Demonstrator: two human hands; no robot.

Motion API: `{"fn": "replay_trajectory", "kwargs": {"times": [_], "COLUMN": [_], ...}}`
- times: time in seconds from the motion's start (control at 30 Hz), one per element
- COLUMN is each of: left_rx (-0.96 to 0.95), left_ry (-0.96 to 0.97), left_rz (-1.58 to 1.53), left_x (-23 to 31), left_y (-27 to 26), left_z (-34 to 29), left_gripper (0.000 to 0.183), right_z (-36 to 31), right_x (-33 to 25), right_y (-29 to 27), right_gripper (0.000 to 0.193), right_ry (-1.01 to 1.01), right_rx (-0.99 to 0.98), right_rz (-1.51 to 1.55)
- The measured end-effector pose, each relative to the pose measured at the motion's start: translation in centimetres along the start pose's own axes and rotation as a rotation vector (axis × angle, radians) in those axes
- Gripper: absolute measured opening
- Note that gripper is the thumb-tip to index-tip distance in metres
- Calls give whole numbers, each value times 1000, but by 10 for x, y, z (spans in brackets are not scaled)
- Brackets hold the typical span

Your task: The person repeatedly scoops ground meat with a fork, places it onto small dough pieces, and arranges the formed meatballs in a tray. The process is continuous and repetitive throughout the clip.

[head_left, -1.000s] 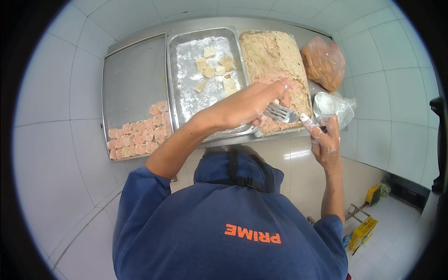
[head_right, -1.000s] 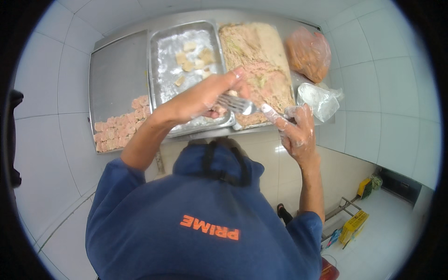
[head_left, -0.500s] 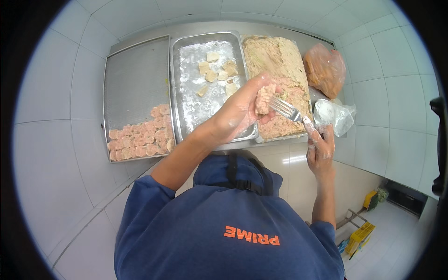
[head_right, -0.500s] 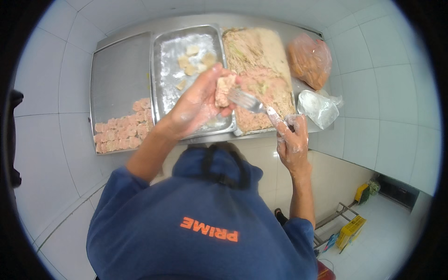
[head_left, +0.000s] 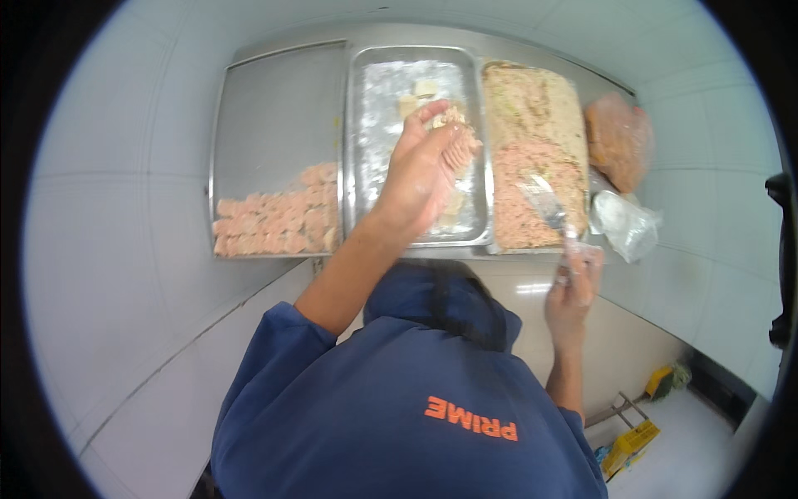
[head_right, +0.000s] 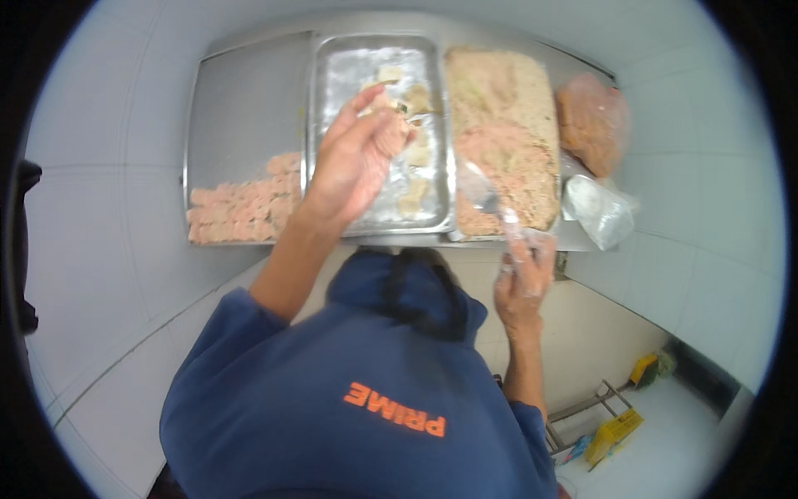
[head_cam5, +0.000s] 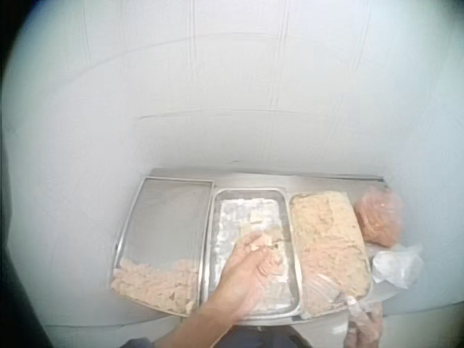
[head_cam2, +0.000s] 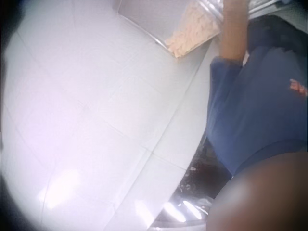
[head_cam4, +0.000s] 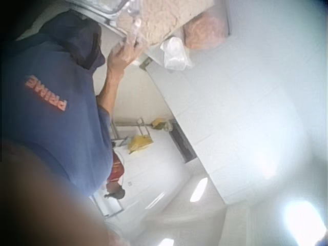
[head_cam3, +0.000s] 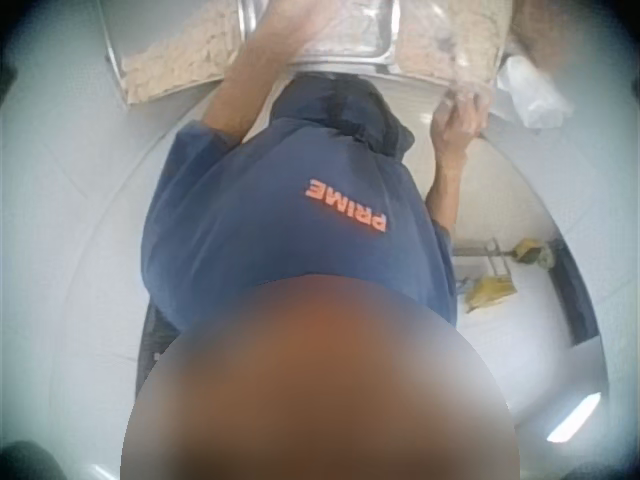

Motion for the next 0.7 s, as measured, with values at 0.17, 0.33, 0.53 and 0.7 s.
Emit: {"fn": "replay_trajectory", "kwargs": {"times": [0.17,0.33,0.53,0.7], "left_rx": [401,498,519,463], "left_ry": [124,104,208,254], "left_rz": [1059,1436,1603,1747], "left_x": [83,151,141,125], "left_y": [-187,-352,-395,-347], "left_z": [38,40,16,12], "left_gripper": [58,50,48,47], "right_z": [-6,-8,-6,-18], "right_x": [14,22,31,55], "right_y": [-11,-4,-1,-13], "right_gripper": [49,57,50,58], "right_ry": [13,138,183,329], "right_rx": [64,15,66,30], "right_rz": [-59,-28,14,-31]}}
Point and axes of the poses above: each hand's wrist, its own z-axis towards the middle knuckle, its own y-axis out of the palm, x = y × z, the point moved 7 cm from there along z, towards the middle knuckle, and after that the axes turned 4 degrees about -z, right-handed, at the moved point
